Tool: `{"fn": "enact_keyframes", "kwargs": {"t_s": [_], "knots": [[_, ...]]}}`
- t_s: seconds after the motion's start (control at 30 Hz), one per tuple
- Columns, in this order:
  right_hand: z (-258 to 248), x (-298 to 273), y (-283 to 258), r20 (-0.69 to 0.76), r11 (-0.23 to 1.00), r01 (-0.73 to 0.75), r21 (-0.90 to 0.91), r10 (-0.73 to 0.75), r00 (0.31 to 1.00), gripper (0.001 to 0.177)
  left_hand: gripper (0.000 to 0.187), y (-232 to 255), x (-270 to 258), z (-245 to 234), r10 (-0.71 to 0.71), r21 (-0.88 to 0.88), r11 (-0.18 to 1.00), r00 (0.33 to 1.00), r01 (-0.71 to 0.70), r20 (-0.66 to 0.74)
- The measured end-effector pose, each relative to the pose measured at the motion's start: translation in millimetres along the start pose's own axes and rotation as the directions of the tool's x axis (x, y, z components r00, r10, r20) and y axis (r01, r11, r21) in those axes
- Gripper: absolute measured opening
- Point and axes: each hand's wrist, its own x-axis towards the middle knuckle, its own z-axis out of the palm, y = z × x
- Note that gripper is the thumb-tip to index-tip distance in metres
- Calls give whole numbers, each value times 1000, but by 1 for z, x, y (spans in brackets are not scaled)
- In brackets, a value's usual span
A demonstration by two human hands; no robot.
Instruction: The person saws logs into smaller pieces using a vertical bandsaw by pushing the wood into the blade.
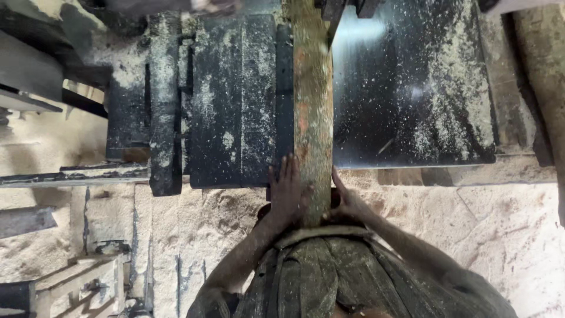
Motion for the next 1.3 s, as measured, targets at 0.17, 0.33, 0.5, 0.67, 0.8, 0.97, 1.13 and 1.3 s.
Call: {"fn": "enact_keyframes", "kwargs": {"t_s": [0.17,0.33,0.5,0.67,0.8,0.97,1.13,1.3], "knots": [[-42,51,-25,-15,968,-191,163,196,980,138,89,-9,61,-24,-30,-1,1000,998,30,48],[-76,99,-22,-83,991,-127,45,131,988,133,88,-24,116,-25,-83,9,997,990,82,112],[-87,126,-18,-102,930,-213,301,253,962,124,82,-45,168,-15,-33,133,991,999,32,0],[-89,145,-10,-341,895,-176,411,330,880,63,85,-52,221,-35,-103,130,986,995,102,-2],[-77,166,-13,-461,839,-142,526,421,781,58,85,-55,255,-53,-183,157,970,983,185,-27],[-69,162,-21,-445,825,158,543,123,887,83,86,-66,313,-56,-320,71,936,919,344,-231],[-69,68,24,-398,841,-55,538,311,863,72,77,-88,311,-37,-467,-95,881,819,463,-333],[-128,-121,177,-667,627,262,734,590,456,52,73,-73,222,-32,-237,-24,967,862,254,-449]]}}
